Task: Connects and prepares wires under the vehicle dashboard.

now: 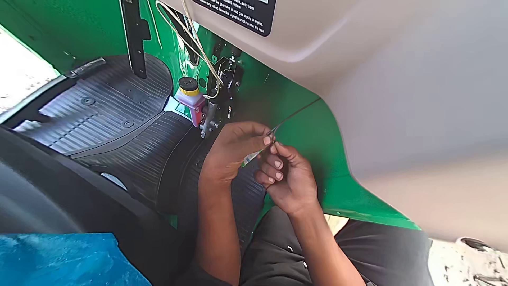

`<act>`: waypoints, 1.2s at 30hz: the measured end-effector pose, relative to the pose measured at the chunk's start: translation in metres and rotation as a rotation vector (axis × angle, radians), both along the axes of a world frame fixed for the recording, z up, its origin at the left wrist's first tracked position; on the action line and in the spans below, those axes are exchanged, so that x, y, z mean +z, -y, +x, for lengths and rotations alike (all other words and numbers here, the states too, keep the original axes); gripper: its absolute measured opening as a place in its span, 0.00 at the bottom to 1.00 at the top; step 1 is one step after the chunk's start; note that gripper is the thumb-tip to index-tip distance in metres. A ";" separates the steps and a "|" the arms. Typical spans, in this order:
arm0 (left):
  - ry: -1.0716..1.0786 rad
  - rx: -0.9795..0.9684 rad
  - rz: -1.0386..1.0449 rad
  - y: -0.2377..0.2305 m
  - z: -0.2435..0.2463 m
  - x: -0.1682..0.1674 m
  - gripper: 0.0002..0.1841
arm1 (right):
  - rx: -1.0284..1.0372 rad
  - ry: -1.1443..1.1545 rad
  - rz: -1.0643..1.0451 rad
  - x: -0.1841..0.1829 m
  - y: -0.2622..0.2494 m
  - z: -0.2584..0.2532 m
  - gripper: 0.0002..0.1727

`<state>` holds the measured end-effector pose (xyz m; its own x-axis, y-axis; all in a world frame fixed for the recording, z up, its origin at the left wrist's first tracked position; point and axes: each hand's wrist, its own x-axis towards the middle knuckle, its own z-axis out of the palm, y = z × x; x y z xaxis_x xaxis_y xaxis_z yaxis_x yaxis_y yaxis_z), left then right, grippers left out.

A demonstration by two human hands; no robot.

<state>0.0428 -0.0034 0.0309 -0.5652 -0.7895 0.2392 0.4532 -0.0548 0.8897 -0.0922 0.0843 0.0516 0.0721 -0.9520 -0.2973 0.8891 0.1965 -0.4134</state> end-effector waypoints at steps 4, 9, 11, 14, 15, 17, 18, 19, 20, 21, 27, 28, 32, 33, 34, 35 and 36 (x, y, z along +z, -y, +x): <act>-0.017 0.014 0.019 -0.001 -0.001 0.002 0.07 | -0.271 -0.689 -0.141 -0.001 -0.007 0.004 0.11; -0.008 0.031 0.022 -0.002 -0.001 0.004 0.06 | -0.745 -1.815 -0.449 -0.016 -0.003 0.004 0.17; -0.012 0.030 0.022 -0.002 -0.002 0.004 0.06 | -0.828 -1.978 -0.475 -0.017 -0.001 0.006 0.10; -0.018 0.018 0.028 -0.002 -0.002 0.004 0.06 | -0.855 -1.989 -0.461 -0.016 -0.001 0.006 0.05; -0.021 0.014 0.028 -0.003 -0.002 0.005 0.06 | -0.832 -1.919 -0.451 -0.015 0.000 0.006 0.04; -0.021 0.006 0.020 -0.004 -0.003 0.006 0.07 | -0.726 -1.666 -0.421 -0.011 0.000 0.007 0.02; -0.012 0.009 0.014 -0.004 -0.004 0.006 0.08 | -0.677 -1.512 -0.405 -0.010 0.001 0.008 0.02; 0.001 0.016 0.008 -0.004 -0.005 0.007 0.08 | -0.630 -1.362 -0.370 -0.008 0.002 0.010 0.04; 0.006 0.020 0.010 -0.004 -0.006 0.007 0.08 | -0.574 -1.200 -0.310 -0.007 0.004 0.012 0.07; 0.011 0.023 0.015 -0.003 -0.007 0.007 0.07 | -0.500 -1.031 -0.220 -0.005 0.004 0.013 0.10; 0.006 0.011 -0.025 0.003 -0.001 0.003 0.07 | 0.128 0.306 0.005 0.004 0.004 -0.001 0.14; -0.001 0.006 -0.030 0.003 -0.001 0.004 0.07 | 0.141 0.341 -0.010 0.004 0.004 -0.001 0.13; -0.015 0.005 -0.005 0.005 -0.002 0.005 0.07 | -0.096 -0.330 -0.015 0.008 -0.001 0.005 0.17; -0.004 0.022 0.003 0.002 -0.002 0.006 0.07 | -0.222 -0.589 -0.063 0.005 -0.003 0.008 0.14; 0.005 0.036 0.015 0.000 -0.002 0.006 0.06 | -0.345 -0.845 -0.152 0.000 -0.005 0.010 0.11; 0.001 0.040 0.030 -0.001 -0.002 0.007 0.06 | -0.443 -1.113 -0.245 -0.005 -0.006 0.011 0.15; -0.009 0.041 0.040 -0.002 -0.002 0.007 0.06 | -0.536 -1.368 -0.319 -0.009 -0.005 0.011 0.19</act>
<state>0.0413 -0.0015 0.0376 -0.5298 -0.8212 0.2122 0.4640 -0.0712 0.8830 -0.0808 0.0898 0.0424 -0.4500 -0.8107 0.3744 -0.2731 -0.2742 -0.9221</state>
